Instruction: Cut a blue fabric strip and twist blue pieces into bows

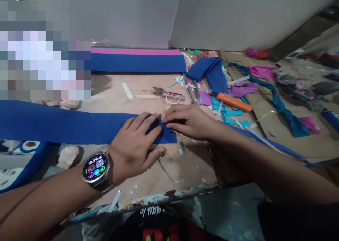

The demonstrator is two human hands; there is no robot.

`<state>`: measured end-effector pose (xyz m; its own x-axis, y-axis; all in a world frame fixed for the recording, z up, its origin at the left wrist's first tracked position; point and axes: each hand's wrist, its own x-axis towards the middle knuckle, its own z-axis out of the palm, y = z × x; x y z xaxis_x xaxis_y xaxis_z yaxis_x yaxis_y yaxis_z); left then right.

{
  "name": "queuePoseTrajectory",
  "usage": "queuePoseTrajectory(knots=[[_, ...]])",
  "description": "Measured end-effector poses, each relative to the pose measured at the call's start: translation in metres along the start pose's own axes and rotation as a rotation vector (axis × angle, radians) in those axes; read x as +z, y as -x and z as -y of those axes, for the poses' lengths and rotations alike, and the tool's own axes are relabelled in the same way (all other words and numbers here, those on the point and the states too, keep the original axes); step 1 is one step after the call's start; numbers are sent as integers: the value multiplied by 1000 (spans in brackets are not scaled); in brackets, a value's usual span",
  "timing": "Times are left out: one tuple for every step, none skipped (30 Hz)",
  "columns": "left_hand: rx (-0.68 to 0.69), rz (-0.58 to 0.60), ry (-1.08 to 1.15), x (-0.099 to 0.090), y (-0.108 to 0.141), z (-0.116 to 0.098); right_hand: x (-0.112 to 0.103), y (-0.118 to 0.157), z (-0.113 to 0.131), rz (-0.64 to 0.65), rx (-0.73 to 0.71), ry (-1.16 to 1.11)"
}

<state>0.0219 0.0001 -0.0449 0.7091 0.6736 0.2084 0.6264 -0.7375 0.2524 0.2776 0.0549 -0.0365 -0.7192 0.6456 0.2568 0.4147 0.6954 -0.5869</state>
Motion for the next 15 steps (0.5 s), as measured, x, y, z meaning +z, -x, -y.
queuePoseTrajectory(knots=[[1, 1, 0, 0, 0, 0, 0, 0, 0, 2, 0, 5], [1, 2, 0, 0, 0, 0, 0, 0, 0, 5, 0, 8], [2, 2, 0, -1, 0, 0, 0, 0, 0, 8, 1, 12], [4, 2, 0, -1, 0, 0, -1, 0, 0, 12, 1, 15], [7, 2, 1, -1, 0, 0, -1, 0, 0, 16, 3, 18], [8, 1, 2, -2, 0, 1, -1, 0, 0, 18, 2, 21], [9, 1, 3, -2, 0, 1, -2, 0, -1, 20, 3, 23], [9, 0, 4, -2, 0, 1, -2, 1, -1, 21, 3, 26], [9, 0, 4, -2, 1, 1, -2, 1, -1, 22, 3, 28], [9, -2, 3, -2, 1, 1, -2, 1, -2, 24, 3, 31], [11, -5, 3, -2, 1, 1, -2, 1, -2, 26, 5, 33], [13, -9, 3, -2, 2, 2, -2, 1, -2, 29, 7, 36], [16, -15, 4, -1, 2, 2, -1, 1, -2, 32, 10, 38], [18, -22, 4, -1, 2, 2, -1, 1, -2, 34, 12, 39], [21, -29, 4, -1, 3, 3, -1, 1, -2, 34, 16, 40]])
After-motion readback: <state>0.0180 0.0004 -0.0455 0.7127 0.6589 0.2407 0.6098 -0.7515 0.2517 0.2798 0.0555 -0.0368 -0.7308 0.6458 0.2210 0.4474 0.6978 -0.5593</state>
